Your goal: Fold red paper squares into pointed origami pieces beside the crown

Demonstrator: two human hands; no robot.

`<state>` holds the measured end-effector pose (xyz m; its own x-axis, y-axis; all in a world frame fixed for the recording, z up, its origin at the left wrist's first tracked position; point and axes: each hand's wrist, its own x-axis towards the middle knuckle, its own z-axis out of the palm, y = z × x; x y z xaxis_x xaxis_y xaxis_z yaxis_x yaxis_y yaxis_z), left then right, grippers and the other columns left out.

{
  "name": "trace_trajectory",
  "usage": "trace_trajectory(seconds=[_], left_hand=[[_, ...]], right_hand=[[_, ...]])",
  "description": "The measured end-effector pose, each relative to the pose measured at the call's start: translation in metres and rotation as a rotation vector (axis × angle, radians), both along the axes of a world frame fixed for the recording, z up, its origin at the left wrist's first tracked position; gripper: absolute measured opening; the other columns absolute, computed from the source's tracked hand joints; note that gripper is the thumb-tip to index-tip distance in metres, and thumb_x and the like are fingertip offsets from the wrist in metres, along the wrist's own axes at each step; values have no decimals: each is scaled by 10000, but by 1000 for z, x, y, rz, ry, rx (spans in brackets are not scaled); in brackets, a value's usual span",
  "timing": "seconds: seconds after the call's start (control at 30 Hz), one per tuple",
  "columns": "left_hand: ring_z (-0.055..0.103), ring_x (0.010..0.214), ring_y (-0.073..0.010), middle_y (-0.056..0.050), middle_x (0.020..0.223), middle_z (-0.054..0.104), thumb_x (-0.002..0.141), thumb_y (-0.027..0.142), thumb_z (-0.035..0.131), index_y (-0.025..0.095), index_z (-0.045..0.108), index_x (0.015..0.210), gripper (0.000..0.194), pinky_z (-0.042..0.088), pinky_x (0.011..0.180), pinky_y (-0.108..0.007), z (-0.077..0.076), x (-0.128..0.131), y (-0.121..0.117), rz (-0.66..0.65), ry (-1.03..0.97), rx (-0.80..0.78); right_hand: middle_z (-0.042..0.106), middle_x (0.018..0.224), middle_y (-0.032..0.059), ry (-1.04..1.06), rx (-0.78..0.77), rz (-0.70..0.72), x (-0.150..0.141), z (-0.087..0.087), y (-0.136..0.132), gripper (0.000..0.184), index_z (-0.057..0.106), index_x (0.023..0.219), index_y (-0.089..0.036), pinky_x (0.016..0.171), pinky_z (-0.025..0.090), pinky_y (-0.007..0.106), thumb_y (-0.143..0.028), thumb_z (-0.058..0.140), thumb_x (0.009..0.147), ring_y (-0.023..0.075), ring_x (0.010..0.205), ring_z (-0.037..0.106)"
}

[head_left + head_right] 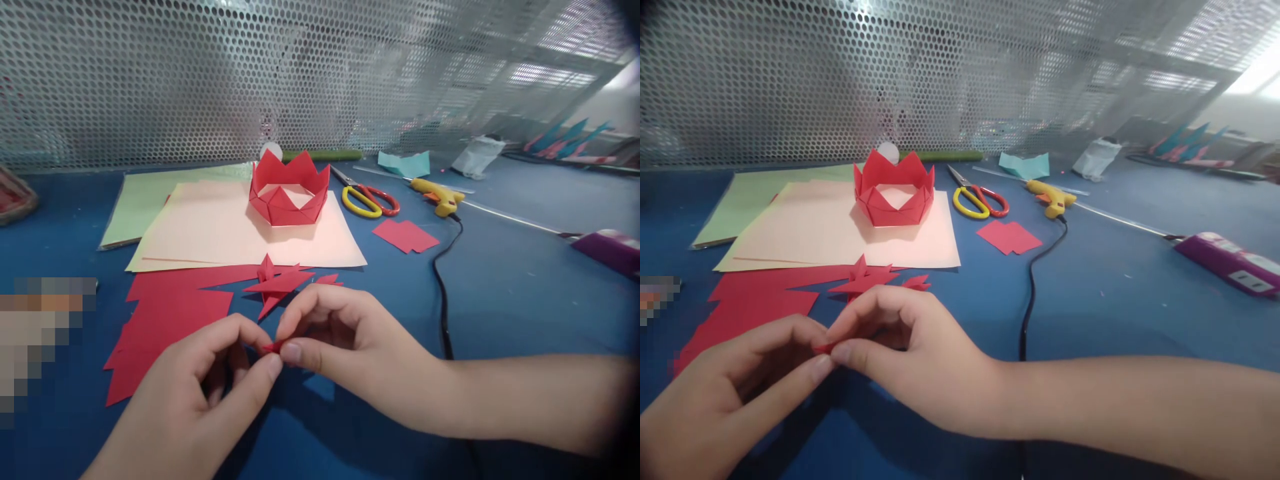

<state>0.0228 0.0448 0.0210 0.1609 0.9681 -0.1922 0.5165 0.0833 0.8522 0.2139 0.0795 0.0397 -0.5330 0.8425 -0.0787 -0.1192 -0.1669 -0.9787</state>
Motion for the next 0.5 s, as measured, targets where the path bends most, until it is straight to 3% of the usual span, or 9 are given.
trace_trajectory(seconds=[0.23,0.5], left_hand=[[637,727,-113,39,778,656,846,653,486,276,583,873,390,512,581,-168,-5,-2,0,-13,22,77],[634,627,-81,75,734,672,837,618,537,296,593,910,335,501,548,-125,-7,-5,1,-17,69,122]], right_hand=[[592,667,-67,-10,-54,34,1,-1,3,175,598,840,-167,561,475,145,-59,676,727,45,577,566],[648,708,-55,31,-139,23,3,-6,2,267,630,894,-166,589,503,129,-51,759,691,44,616,612]])
